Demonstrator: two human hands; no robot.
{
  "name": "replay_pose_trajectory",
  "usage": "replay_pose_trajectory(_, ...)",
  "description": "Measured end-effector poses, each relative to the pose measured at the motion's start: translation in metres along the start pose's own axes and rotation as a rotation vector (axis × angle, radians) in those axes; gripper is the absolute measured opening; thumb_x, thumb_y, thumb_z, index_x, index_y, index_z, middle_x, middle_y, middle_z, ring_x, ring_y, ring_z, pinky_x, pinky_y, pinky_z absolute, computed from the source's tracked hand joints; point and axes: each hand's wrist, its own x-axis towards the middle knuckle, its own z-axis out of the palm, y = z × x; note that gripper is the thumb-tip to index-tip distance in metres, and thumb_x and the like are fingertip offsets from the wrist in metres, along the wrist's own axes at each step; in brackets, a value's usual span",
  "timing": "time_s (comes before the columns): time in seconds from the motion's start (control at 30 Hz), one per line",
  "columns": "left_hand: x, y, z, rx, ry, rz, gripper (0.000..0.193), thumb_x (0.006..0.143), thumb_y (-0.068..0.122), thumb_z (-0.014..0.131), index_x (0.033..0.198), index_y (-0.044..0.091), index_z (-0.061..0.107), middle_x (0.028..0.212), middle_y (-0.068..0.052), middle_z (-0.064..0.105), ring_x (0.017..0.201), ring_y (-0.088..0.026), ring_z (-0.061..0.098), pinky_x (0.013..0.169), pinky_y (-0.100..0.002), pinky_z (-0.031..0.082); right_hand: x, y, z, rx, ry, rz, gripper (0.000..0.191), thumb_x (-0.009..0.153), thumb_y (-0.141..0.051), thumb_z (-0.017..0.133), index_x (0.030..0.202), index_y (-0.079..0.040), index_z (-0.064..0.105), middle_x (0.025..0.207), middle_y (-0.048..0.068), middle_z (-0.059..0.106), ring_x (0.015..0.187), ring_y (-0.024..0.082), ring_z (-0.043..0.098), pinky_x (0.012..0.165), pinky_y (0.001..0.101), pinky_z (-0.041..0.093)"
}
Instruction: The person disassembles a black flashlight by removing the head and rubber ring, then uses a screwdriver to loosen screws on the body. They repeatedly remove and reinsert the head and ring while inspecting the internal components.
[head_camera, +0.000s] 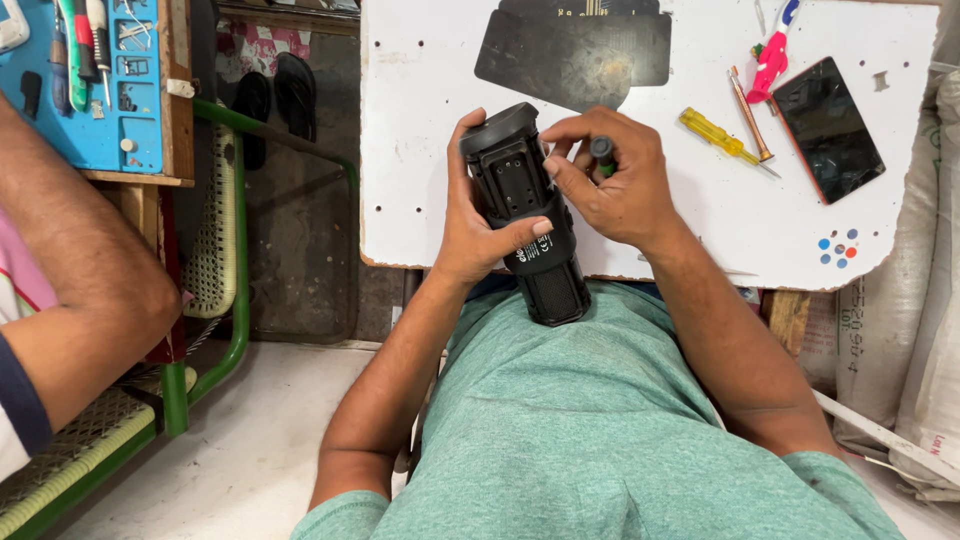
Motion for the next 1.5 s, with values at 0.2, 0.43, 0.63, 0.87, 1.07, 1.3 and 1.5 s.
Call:
replay_pose_trajectory(0.2,0.007,-0.008,-0.003,-0.154,0.020,-0.111,0.121,0.071,0.029,0.093,0.162,0.021,0.012,0.131,-0.020,0.063,0.121,-0.031,0.069,0.106,-0.048,0.064,-0.005,-0.003,-0.020,-0.018,0.077,0.061,0.022,0.106,0.007,0.050,0.124,-0.001,0.061,0.116,0.009,0.055,0.091,0.009,0.061,0.071,0.0199,0.052)
replay_pose_trajectory(0.43,0.008,-0.012,-0.004,-0.103,-0.023,-0.024,0.122,0.073,0.031,0.092,0.162,0.021,0.010,0.131,-0.018,0.062,0.120,-0.030,0.070,0.104,-0.048,0.065,-0.002,-0.026,-0.034,-0.058,0.256,-0.343,0.024,0.108,-0.005,0.064,0.129,0.000,0.052,0.109,0.019,0.067,0.099,0.025,0.073,0.084,0.0322,0.064)
replay_pose_trajectory(0.63,0.005,-0.010,-0.003,-0.104,-0.091,0.081,0.124,0.074,0.027,0.094,0.163,0.020,0.008,0.134,-0.018,0.060,0.119,-0.028,0.068,0.106,-0.046,0.063,-0.002,-0.017,-0.024,-0.064,0.340,-0.790,0.046,0.106,-0.006,0.060,0.138,-0.010,0.027,0.112,0.024,0.070,0.101,0.029,0.078,0.080,0.0337,0.065)
replay_pose_trajectory(0.87,0.004,-0.011,-0.003,-0.124,-0.112,0.087,0.125,0.074,0.023,0.095,0.164,0.020,0.007,0.131,-0.019,0.061,0.118,-0.027,0.068,0.106,-0.045,0.061,-0.037,0.015,-0.022,0.432,0.205,-0.379,0.038,0.094,0.006,0.064,0.126,-0.002,0.044,0.124,0.039,0.063,0.106,0.043,0.072,0.077,0.0360,0.064)
replay_pose_trajectory(1.07,0.004,-0.012,-0.002,-0.121,-0.118,0.091,0.125,0.075,0.020,0.094,0.165,0.019,0.006,0.133,-0.019,0.060,0.119,-0.026,0.066,0.106,-0.043,0.060,-0.014,-0.005,-0.013,-0.127,0.231,-0.720,0.045,0.102,-0.001,0.068,0.131,-0.013,0.037,0.116,0.023,0.069,0.102,0.035,0.077,0.081,0.0389,0.069)
replay_pose_trajectory(1.3,0.006,-0.016,-0.005,0.047,-0.080,0.115,0.119,0.078,0.020,0.089,0.165,0.016,0.008,0.135,-0.017,0.057,0.125,-0.027,0.065,0.111,-0.042,0.058,0.012,-0.037,-0.009,-0.479,0.162,-0.874,0.051,0.097,-0.007,0.081,0.128,-0.009,0.041,0.107,0.021,0.071,0.090,0.034,0.077,0.070,0.0359,0.066)
replay_pose_trajectory(1.5,0.010,-0.019,-0.005,0.021,-0.039,0.054,0.117,0.076,0.020,0.088,0.163,0.013,0.010,0.138,-0.016,0.055,0.124,-0.026,0.065,0.107,-0.042,0.059,0.023,-0.032,-0.011,-0.493,0.122,-0.833,0.045,0.098,-0.011,0.079,0.122,-0.014,0.040,0.111,0.012,0.073,0.093,0.032,0.074,0.077,0.0358,0.060)
